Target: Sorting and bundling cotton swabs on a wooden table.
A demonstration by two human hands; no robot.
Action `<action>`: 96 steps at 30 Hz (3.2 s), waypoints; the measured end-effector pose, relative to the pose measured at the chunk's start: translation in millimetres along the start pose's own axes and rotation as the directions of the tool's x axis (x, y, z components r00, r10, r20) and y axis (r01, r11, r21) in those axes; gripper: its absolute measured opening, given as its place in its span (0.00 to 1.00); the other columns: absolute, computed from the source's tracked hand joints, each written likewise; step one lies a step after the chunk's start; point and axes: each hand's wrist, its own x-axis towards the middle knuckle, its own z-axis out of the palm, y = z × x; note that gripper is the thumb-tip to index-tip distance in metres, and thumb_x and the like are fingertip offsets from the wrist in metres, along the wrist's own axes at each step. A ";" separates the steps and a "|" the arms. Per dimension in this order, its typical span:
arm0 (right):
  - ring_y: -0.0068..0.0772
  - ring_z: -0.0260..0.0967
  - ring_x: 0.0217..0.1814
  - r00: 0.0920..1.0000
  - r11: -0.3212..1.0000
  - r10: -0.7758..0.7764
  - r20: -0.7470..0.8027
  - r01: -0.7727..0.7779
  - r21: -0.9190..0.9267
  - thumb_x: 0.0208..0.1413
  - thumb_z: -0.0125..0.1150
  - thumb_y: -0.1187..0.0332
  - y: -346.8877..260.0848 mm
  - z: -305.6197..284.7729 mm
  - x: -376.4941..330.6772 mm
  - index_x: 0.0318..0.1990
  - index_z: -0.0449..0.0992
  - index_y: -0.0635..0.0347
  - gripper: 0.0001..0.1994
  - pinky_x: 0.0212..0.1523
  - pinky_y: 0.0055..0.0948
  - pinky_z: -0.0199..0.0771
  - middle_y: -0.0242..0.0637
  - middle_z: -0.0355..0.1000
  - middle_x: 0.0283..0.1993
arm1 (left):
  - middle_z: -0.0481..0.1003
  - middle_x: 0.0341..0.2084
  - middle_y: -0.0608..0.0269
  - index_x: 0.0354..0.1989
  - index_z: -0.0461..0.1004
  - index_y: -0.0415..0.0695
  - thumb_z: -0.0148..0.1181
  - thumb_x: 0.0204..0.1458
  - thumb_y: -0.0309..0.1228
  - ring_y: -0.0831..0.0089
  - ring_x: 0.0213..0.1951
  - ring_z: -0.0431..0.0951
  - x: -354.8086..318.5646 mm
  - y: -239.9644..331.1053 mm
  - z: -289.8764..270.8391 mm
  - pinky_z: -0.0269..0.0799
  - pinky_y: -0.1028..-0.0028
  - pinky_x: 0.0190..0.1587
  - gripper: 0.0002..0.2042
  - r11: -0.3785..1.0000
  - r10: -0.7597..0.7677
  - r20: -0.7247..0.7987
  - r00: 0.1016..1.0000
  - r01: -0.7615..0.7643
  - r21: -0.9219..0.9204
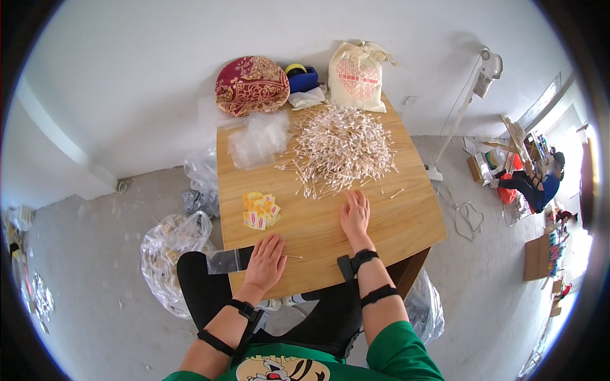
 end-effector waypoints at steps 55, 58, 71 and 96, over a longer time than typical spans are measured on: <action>0.47 0.61 0.65 0.959 0.959 -0.282 0.031 0.283 -0.019 0.56 0.57 0.69 -56.6 23.7 -14.6 0.55 0.73 0.56 0.18 0.64 0.45 0.62 0.43 0.67 0.61 | 0.68 0.58 0.53 0.53 0.72 0.42 0.59 0.53 0.32 0.57 0.63 0.64 0.7 0.7 3.7 0.57 0.59 0.67 0.18 0.997 0.005 -0.097 0.995 -0.013 -0.081; 0.48 0.64 0.62 0.971 0.974 -0.220 0.089 0.214 0.073 0.56 0.57 0.71 -53.7 19.7 -36.6 0.51 0.75 0.57 0.14 0.62 0.42 0.66 0.42 0.69 0.58 | 0.67 0.60 0.54 0.54 0.72 0.42 0.56 0.56 0.35 0.58 0.64 0.63 -0.8 2.0 1.0 0.55 0.60 0.68 0.18 0.997 -0.013 -0.057 0.998 0.008 -0.071; 0.48 0.69 0.53 0.992 0.966 -0.123 -0.008 0.122 0.227 0.48 0.63 0.75 -71.4 -16.9 -90.9 0.37 0.78 0.57 0.08 0.54 0.41 0.70 0.40 0.74 0.46 | 0.67 0.60 0.54 0.54 0.72 0.43 0.57 0.56 0.37 0.60 0.65 0.62 -2.6 -5.0 5.4 0.53 0.60 0.69 0.19 0.999 -0.007 -0.041 0.999 0.005 -0.050; 0.49 0.68 0.53 0.971 0.950 -0.240 0.002 0.234 0.206 0.42 0.68 0.73 -74.7 -22.5 -113.5 0.28 0.75 0.57 0.06 0.53 0.43 0.69 0.40 0.70 0.39 | 0.66 0.61 0.55 0.54 0.71 0.40 0.58 0.56 0.37 0.61 0.66 0.62 -4.4 -7.8 8.1 0.55 0.61 0.69 0.20 0.999 0.006 -0.062 0.998 -0.008 -0.036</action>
